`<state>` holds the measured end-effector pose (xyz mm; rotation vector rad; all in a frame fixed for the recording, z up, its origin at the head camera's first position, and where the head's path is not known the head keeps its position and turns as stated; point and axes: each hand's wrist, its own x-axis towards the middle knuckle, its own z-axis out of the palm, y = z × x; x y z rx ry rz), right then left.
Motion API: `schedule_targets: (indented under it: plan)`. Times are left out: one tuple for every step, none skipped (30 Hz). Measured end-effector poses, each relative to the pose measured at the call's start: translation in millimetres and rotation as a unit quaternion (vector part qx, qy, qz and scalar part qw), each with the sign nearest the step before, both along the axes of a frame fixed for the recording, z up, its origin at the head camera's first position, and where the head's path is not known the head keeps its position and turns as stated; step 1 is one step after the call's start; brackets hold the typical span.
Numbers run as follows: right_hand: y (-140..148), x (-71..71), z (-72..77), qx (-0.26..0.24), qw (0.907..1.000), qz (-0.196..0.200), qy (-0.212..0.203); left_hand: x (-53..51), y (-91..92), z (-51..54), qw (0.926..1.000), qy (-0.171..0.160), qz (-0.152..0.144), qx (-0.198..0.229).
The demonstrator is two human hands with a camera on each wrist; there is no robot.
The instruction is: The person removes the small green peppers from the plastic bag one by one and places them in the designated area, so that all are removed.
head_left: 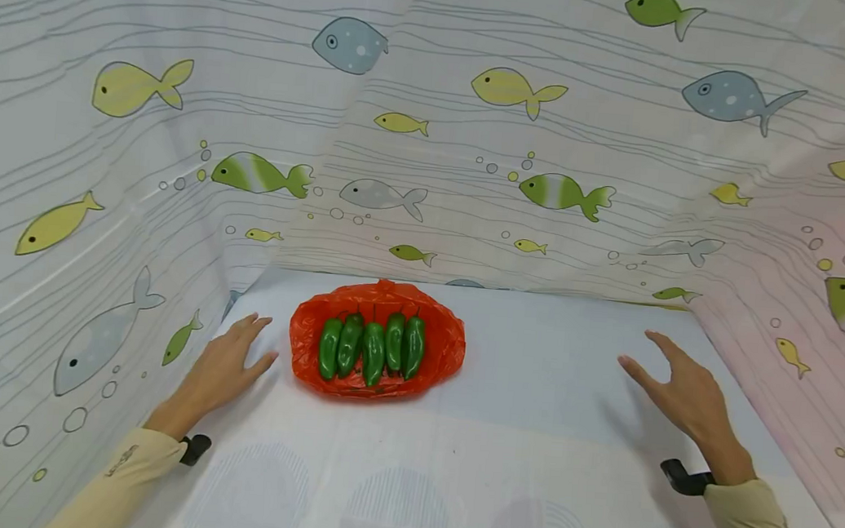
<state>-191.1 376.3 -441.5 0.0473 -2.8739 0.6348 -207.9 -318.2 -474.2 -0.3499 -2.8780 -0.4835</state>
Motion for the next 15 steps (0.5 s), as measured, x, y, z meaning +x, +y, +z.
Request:
schedule_targets:
  plan:
    - [-0.8, -0.2, -0.3, -0.003, 1.0, -0.003, 0.005, -0.5, 1.1, -0.5, 0.9997, -0.009, 0.002, 0.022]
    - [-1.8, -0.6, -0.7, -0.005, 0.9999, -0.006, 0.009, -1.0, 2.1, -0.9, 0.999, -0.014, 0.005, 0.042]
    - [-2.7, -1.0, -1.1, -0.008, 0.9999, -0.01, 0.011, -1.5, 2.9, -1.4, 0.9979, -0.018, 0.009, 0.062]
    - [-3.8, -1.3, -1.6, -0.011, 0.9998, -0.014, 0.012, -2.1, 3.8, -1.9, 0.9961, -0.022, 0.012, 0.085]
    - [-5.0, -1.5, -2.1, -0.015, 0.9997, -0.016, 0.011, -2.7, 4.8, -2.3, 0.9942, -0.024, 0.015, 0.104]
    - [-6.4, -1.7, -2.5, -0.019, 0.9996, -0.017, 0.009, -3.3, 5.6, -2.7, 0.9919, -0.026, 0.018, 0.123]
    - [-7.5, -2.1, -3.2, -0.023, 0.9995, -0.018, 0.006, -3.5, 6.7, -2.6, 0.9895, -0.03, 0.021, 0.14]
    - [-8.8, -2.3, -3.6, -0.028, 0.9994, -0.017, 0.003, -3.7, 7.7, -2.6, 0.9866, -0.038, 0.023, 0.157]
    - [-10.0, -2.5, -4.2, -0.033, 0.9993, -0.015, 0.001, -4.1, 8.5, -2.9, 0.9829, -0.05, 0.023, 0.176]
    - [-11.0, -3.1, -5.2, -0.037, 0.9992, -0.013, 0.0, -4.5, 9.3, -3.4, 0.979, -0.063, 0.023, 0.193]
    - [-12.3, -3.4, -5.9, -0.041, 0.9991, -0.012, 0.0, -5.0, 9.9, -4.3, 0.975, -0.075, 0.023, 0.208]
    - [-13.4, -3.7, -6.6, -0.045, 0.9989, -0.011, 0.0, -5.6, 10.3, -5.4, 0.9705, -0.089, 0.023, 0.223]
    - [-14.6, -3.9, -7.2, -0.049, 0.9987, -0.01, -0.002, -6.1, 10.9, -6.4, 0.9661, -0.101, 0.022, 0.237]
    - [-15.8, -4.1, -7.8, -0.053, 0.9986, -0.008, -0.002, -6.6, 11.6, -7.4, 0.9612, -0.113, 0.021, 0.251]
    - [-17.0, -4.3, -8.5, -0.056, 0.9984, -0.006, -0.002, -7.0, 12.3, -8.5, 0.9563, -0.122, 0.019, 0.265]
